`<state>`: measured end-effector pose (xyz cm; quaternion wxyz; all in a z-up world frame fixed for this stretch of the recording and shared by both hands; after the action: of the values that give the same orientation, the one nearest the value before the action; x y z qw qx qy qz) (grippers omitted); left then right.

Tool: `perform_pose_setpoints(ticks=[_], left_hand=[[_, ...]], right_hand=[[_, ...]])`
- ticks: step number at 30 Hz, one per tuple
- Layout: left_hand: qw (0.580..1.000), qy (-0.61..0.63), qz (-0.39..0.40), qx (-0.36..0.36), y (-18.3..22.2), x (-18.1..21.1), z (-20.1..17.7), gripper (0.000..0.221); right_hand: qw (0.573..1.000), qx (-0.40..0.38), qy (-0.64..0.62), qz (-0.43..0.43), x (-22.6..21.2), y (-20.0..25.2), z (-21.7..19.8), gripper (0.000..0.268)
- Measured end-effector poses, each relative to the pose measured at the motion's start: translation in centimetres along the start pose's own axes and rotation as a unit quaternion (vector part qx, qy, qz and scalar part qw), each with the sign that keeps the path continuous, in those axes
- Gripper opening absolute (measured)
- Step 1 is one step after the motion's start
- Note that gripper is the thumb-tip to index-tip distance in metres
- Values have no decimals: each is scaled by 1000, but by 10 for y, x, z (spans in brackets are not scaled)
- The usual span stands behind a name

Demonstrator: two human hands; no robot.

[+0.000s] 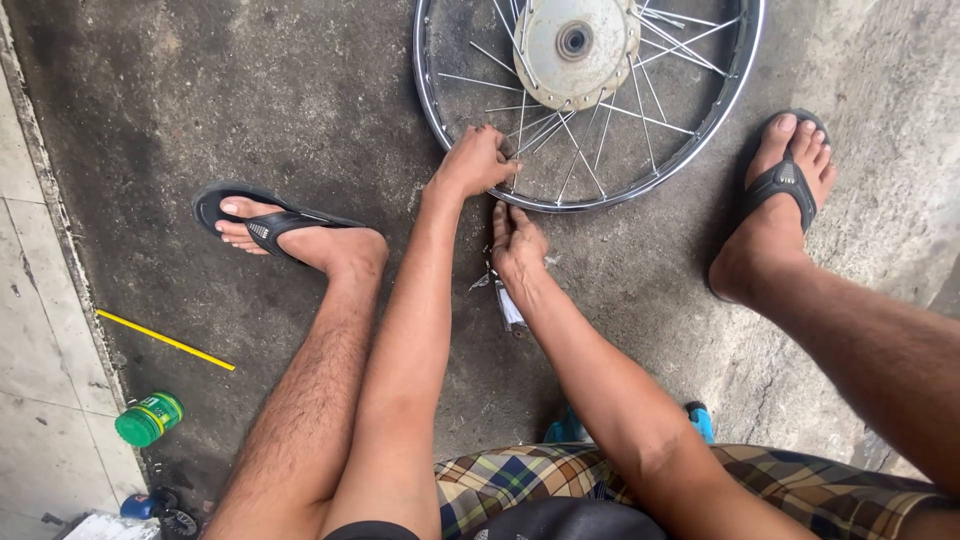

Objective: Lacing metal spokes into a motorcycle wheel hub and rim assembly by hand.

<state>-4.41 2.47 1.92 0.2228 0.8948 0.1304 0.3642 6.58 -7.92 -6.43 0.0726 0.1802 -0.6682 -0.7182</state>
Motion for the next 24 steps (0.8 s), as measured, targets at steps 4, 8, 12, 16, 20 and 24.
perform_pose_setpoints(ticks=[4,8,12,16,20,24], left_hand=[[1000,-15,-7,20,-10,-18,18,19],[1000,-18,-13,-2,-9,-12,11,18],[1000,-7,-18,-5,-3,-5,2,18],[1000,2,-15,-5,-4,-7,5,18],[1000,-1,-9,-12,-1,-7,3,19],[1000,-17,-11,-17,-6,-18,13,18]], right_hand=[[999,14,2,42,7,-3,3,18],[998,36,35,-24,10,0,5,24],[996,56,23,-67,15,-21,-3,29],[992,41,64,-97,11,-10,2,26],[983,40,97,-153,8,17,9,29],[985,38,76,-152,7,19,11,27]])
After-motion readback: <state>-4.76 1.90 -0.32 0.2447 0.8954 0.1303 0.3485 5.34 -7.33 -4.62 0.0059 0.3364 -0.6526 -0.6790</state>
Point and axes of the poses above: each hand's wrist, its own y-axis away from the middle knuckle, its own z-axis out of the palm, x = y × z, the point moved 1 cm from there along -y, towards the middle knuckle, and after that the axes turned 9 degrees about x, right-handed, at the moved point
